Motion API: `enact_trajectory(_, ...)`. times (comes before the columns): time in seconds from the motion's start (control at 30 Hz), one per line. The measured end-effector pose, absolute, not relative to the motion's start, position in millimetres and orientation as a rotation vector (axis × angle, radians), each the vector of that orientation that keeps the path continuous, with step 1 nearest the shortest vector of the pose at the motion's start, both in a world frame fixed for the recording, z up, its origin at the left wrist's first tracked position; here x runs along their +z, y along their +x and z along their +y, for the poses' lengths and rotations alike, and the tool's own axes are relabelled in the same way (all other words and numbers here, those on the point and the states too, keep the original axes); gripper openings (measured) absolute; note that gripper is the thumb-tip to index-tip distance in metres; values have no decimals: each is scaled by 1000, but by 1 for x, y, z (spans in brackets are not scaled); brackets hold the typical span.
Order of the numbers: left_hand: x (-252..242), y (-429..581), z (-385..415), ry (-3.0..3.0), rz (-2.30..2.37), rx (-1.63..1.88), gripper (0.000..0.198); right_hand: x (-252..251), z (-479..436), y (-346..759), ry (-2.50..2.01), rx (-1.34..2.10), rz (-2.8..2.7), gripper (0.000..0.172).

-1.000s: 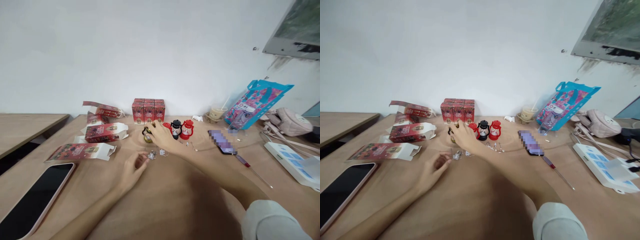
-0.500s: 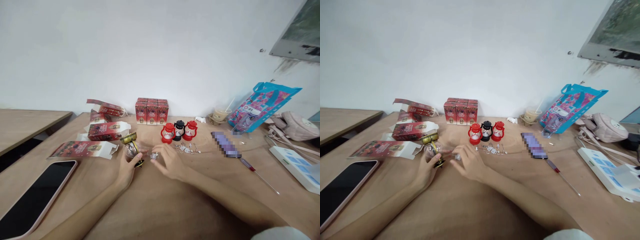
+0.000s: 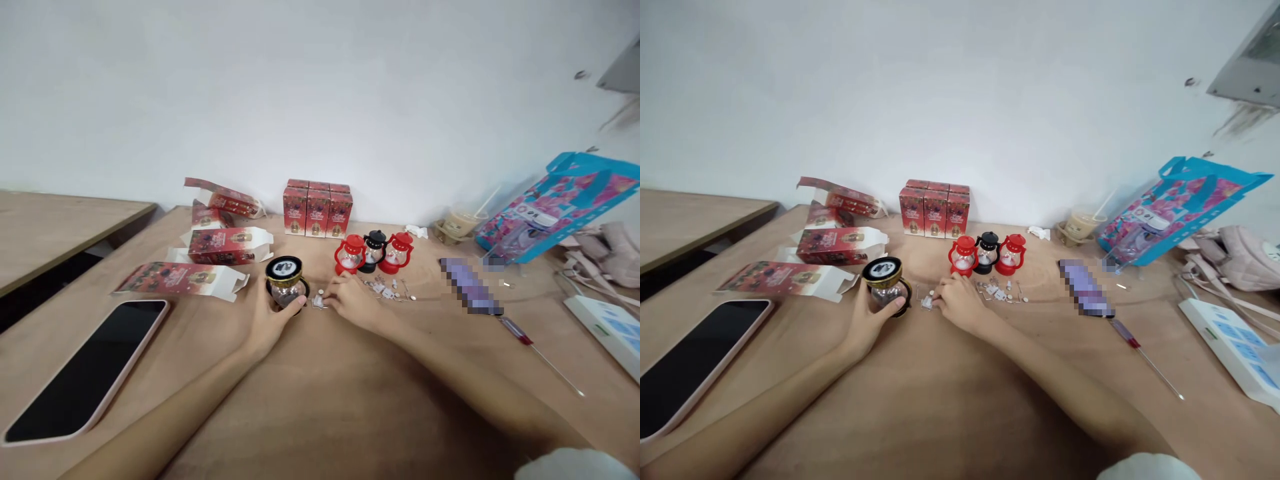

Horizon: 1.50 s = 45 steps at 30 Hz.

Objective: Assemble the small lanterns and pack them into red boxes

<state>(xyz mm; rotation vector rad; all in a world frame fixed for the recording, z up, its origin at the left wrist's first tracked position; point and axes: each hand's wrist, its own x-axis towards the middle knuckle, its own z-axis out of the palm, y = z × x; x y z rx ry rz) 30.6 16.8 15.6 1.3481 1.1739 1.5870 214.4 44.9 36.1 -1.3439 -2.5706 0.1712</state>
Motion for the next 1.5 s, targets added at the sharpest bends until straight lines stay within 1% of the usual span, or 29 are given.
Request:
enact_trajectory(0.1,18,31,12,1426,1153,1583,46,35,49,217,-1287,223,-2542,11)
enact_trajectory(0.2,20,31,9,1547,1182,1557,43,38,48,220,-1171,259,-2333,11)
enact_trajectory(0.37,22,32,9,1586,1194,1562,44,62,30,214,-1002,671,-1710,10)
enact_trajectory(0.43,22,32,9,1588,1189,1566,43,72,21,208,-891,784,-1601,11)
enact_trajectory(0.5,22,33,8,1591,1168,1568,43,79,13,202,-806,815,-1581,11)
enact_trajectory(0.6,22,33,7,1577,1151,1564,43,83,8,196,-795,761,-1649,6)
enact_trajectory(0.67,20,33,7,1563,1145,1565,43,82,8,194,-791,644,-1757,2)
enact_trajectory(0.7,19,33,8,1560,1135,1570,43,82,9,194,-770,565,-1824,4)
enact_trajectory(0.83,14,32,10,1573,1084,1604,44,83,11,192,-656,254,-2038,21)
enact_trajectory(0.93,11,31,11,1578,1086,1617,43,86,11,191,-668,138,-2084,21)
enact_trajectory(1.0,10,31,11,1579,1091,1606,43,87,12,192,-680,135,-2107,20)
enact_trajectory(1.23,4,30,12,1526,1139,1571,47,88,14,199,-733,273,-2151,24)
enact_trajectory(1.5,9,32,12,1491,1158,1576,46,82,26,196,-665,136,-2228,20)
